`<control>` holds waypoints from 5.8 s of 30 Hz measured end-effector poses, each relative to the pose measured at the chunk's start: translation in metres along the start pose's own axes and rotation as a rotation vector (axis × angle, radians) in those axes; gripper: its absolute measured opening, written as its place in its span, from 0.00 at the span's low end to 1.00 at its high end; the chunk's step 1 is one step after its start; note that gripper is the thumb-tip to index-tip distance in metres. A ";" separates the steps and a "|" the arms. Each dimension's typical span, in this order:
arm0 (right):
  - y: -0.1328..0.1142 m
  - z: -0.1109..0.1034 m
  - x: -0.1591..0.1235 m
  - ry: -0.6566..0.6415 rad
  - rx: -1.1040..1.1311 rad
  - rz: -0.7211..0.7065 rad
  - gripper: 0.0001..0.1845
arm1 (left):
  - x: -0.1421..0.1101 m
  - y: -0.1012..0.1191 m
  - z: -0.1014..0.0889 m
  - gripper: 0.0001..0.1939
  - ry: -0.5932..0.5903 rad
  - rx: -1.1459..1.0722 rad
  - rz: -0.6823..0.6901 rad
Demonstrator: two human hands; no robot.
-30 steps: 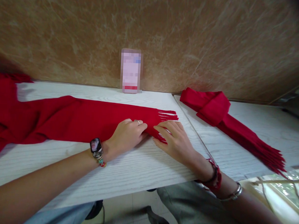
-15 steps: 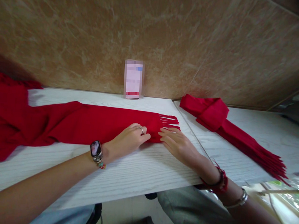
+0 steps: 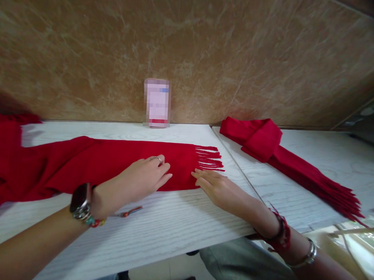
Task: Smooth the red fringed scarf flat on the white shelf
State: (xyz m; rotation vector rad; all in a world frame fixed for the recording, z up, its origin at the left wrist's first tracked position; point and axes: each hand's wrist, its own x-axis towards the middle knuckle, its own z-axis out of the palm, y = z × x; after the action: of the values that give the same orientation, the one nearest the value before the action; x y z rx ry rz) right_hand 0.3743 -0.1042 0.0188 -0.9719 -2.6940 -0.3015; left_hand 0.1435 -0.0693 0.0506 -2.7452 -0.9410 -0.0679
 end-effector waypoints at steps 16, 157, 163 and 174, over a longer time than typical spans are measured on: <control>0.005 -0.009 0.001 -0.201 0.066 0.061 0.12 | 0.025 -0.008 0.024 0.32 -0.319 -0.342 -0.146; 0.032 -0.021 -0.013 -0.055 0.093 0.184 0.23 | -0.011 0.004 -0.001 0.21 -0.049 -0.184 0.126; 0.013 -0.017 -0.018 -0.070 0.116 0.151 0.19 | -0.016 0.004 0.009 0.18 -0.025 -0.137 0.130; 0.009 -0.021 -0.028 -0.042 0.022 0.139 0.20 | -0.014 0.006 0.025 0.20 0.071 -0.157 0.021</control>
State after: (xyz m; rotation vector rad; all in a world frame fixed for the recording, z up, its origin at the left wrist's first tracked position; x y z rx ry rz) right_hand 0.4043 -0.1202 0.0313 -1.1641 -2.6446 -0.2258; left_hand 0.1352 -0.0757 0.0231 -2.8731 -0.9236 -0.2443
